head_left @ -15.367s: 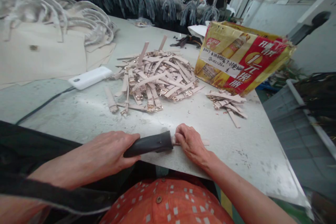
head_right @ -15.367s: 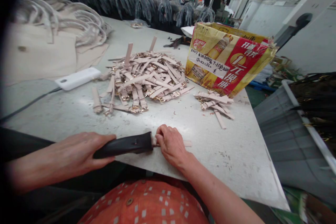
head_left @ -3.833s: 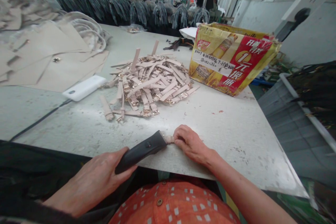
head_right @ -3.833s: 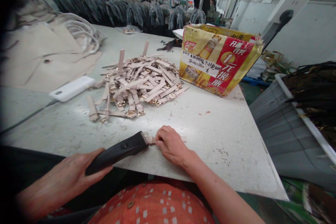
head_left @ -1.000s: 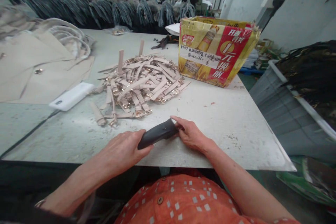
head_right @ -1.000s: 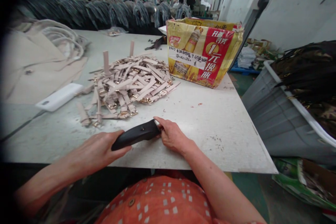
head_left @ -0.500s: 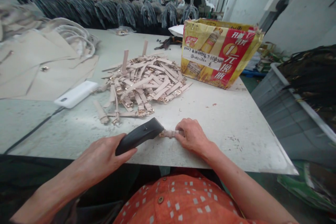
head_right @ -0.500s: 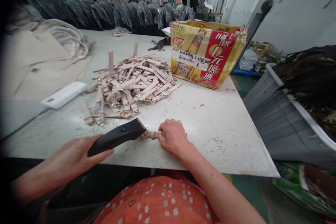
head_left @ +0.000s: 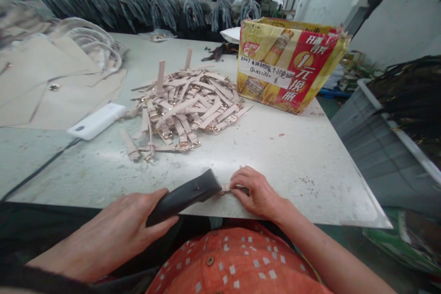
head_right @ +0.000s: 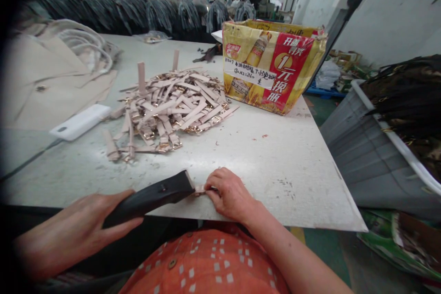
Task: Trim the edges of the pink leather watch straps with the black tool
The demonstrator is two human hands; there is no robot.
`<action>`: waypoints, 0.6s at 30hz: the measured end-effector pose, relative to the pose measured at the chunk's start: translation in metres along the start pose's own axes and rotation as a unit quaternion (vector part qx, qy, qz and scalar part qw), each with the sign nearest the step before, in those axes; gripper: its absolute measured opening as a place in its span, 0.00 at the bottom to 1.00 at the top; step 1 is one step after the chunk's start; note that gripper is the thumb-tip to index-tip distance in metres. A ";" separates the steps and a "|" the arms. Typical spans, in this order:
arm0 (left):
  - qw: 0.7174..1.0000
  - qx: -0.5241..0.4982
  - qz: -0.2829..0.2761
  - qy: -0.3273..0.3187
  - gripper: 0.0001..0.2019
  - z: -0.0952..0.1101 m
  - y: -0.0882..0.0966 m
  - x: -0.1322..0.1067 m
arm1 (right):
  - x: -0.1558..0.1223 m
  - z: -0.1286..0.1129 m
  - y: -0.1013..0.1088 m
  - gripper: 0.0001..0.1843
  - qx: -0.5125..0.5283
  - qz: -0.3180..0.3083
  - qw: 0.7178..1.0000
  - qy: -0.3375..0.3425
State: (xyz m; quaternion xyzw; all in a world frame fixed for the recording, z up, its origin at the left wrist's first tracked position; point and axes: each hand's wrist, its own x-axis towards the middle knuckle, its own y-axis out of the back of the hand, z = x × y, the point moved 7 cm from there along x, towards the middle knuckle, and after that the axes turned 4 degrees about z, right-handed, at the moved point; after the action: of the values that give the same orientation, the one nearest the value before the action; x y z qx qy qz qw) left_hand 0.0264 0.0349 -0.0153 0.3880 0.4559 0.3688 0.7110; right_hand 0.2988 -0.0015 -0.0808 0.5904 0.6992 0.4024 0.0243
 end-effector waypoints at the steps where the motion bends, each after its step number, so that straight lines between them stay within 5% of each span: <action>1: 1.000 0.008 -0.015 -0.004 0.22 0.001 -0.002 0.000 | 0.000 0.002 0.000 0.10 0.009 0.001 1.000 -0.010; 5: 0.997 0.028 -0.073 -0.005 0.23 0.012 -0.006 0.003 | 0.005 0.008 -0.001 0.11 0.042 -0.005 0.998 -0.054; 12: 0.998 0.013 -0.053 -0.039 0.20 0.038 -0.006 0.021 | 0.007 0.014 0.002 0.14 0.064 -0.025 0.989 -0.128; 18: 0.999 0.014 -0.049 -0.005 0.22 0.020 -0.003 0.017 | 0.008 0.014 0.003 0.14 0.075 -0.038 0.984 -0.154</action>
State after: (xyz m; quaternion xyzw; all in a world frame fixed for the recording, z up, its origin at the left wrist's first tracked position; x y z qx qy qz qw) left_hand 0.0506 0.0444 -0.0184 0.3767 0.4758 0.3254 0.7252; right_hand 0.3055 0.0126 -0.0848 0.6189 0.7370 0.2516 0.1025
